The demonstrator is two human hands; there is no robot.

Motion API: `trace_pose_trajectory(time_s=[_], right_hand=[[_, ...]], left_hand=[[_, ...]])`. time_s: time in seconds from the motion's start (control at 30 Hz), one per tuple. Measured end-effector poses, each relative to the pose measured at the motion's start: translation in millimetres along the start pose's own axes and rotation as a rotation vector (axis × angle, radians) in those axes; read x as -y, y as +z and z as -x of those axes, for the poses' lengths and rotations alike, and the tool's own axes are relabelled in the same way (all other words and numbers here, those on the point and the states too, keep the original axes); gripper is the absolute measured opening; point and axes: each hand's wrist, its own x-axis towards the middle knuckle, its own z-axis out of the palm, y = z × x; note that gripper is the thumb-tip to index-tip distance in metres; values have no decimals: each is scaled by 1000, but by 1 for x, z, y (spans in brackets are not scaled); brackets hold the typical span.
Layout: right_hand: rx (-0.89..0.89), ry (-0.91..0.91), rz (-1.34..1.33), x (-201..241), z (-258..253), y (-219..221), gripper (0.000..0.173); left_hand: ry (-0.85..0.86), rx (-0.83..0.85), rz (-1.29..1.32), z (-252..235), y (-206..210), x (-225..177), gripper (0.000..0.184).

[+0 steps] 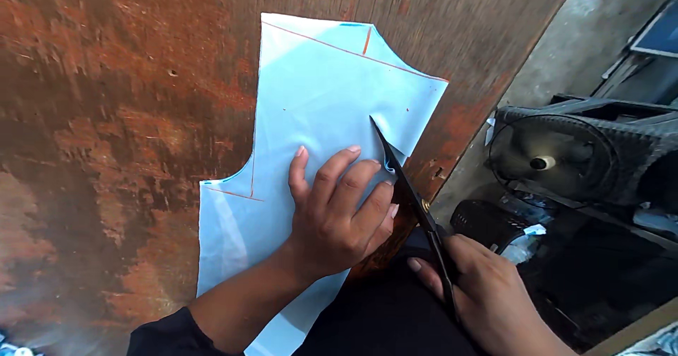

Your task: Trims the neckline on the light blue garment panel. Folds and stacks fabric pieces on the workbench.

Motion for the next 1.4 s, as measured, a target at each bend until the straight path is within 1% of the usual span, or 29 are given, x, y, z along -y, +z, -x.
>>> trace_pose_trajectory(time_s=[0.1,0.23,0.3,0.47,0.67,0.83,1.0,1.17,1.27,1.4], right_hand=[[6,25,-15,6,-1,2,56],[-31,21,-44,11,-3,9,47],[-35,20,-64,13,-3,11,46],[-13,54,-90,18,-2,10,53],[-45,40,-139,25,-7,19,45],[-14,71,-192,31,-7,17,51],[-38,72,-255,35,-11,25,46],[-7,100,-302,42,-13,22,49],[2,112,-362,46,-16,24,47],[-11,99,-373,47,-16,27,46]], left_hand=[[-4,-22,21,-1,0,0,18],[-11,-33,44,0,0,1,18],[-13,-37,56,1,0,2,18],[-26,-50,85,2,0,2,18],[-39,-57,108,3,-1,2,18],[-41,-73,128,2,-1,2,18],[-48,-75,158,3,-2,3,18],[-60,-96,203,3,-2,4,20],[-67,-103,235,3,-4,4,24],[-93,-106,256,3,-5,4,24]])
